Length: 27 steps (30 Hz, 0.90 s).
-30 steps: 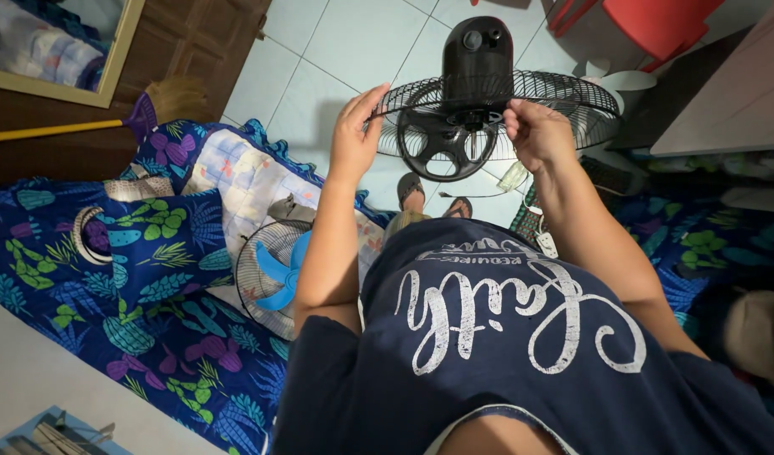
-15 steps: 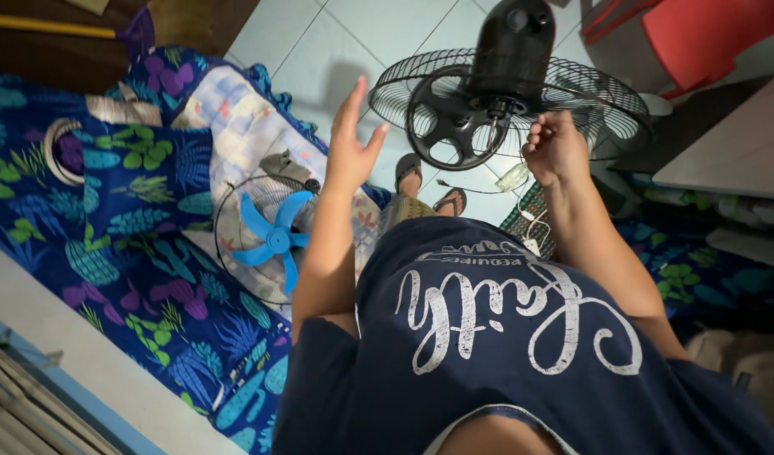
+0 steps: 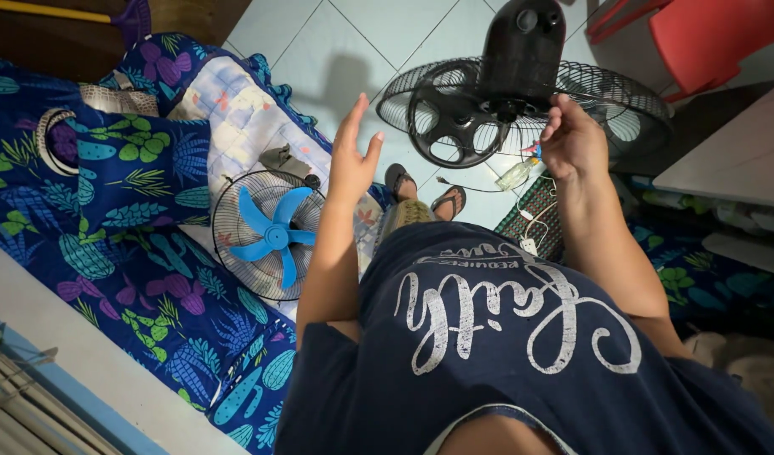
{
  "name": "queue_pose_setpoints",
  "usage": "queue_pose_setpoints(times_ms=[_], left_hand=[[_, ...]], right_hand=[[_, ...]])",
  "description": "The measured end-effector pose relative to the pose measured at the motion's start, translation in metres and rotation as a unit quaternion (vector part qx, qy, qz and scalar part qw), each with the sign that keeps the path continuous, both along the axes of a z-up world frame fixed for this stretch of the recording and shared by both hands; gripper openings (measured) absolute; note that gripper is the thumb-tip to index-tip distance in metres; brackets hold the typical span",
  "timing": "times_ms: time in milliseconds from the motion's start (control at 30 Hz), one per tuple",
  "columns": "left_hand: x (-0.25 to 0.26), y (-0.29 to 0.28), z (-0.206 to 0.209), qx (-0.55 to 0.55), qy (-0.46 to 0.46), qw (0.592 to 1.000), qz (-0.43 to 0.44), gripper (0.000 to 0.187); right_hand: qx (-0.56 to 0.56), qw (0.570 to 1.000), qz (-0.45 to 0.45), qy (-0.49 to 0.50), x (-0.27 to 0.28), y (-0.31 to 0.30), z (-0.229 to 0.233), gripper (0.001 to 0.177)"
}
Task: The person assembles a standing fan by attaching the motor housing, cage, and blue fan blades. They secure the components by hand, aligning the blades and tightening the cage onto the motor shaft.
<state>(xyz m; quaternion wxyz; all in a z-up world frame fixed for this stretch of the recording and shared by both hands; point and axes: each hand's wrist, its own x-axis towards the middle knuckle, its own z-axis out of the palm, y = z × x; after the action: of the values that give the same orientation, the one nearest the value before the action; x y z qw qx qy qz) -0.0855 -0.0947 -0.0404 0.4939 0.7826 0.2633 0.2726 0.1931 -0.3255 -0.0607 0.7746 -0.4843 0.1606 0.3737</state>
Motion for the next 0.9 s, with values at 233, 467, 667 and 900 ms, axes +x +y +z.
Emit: queue_pose_setpoints(times_ms=[233,467,667,900], left_hand=[[0.005,0.009,0.004,-0.001,-0.003,1.000,-0.005,0.060],[0.003,0.017,-0.006,-0.002,0.015,0.999,-0.039,0.071],[0.011,0.025,-0.030,-0.089,0.018,0.995,-0.029,0.076],[0.030,0.031,-0.044,-0.097,0.082,0.991,-0.041,0.063]], right_hand=[[-0.002,0.997,-0.068,0.033,0.003,0.008,-0.012,0.009],[-0.021,0.999,-0.039,-0.003,-0.006,-0.010,-0.030,0.022],[-0.177,0.979,-0.015,-0.105,-0.025,-0.053,-0.104,0.019],[-0.303,0.952,0.041,-0.013,-0.012,-0.082,-0.148,0.023]])
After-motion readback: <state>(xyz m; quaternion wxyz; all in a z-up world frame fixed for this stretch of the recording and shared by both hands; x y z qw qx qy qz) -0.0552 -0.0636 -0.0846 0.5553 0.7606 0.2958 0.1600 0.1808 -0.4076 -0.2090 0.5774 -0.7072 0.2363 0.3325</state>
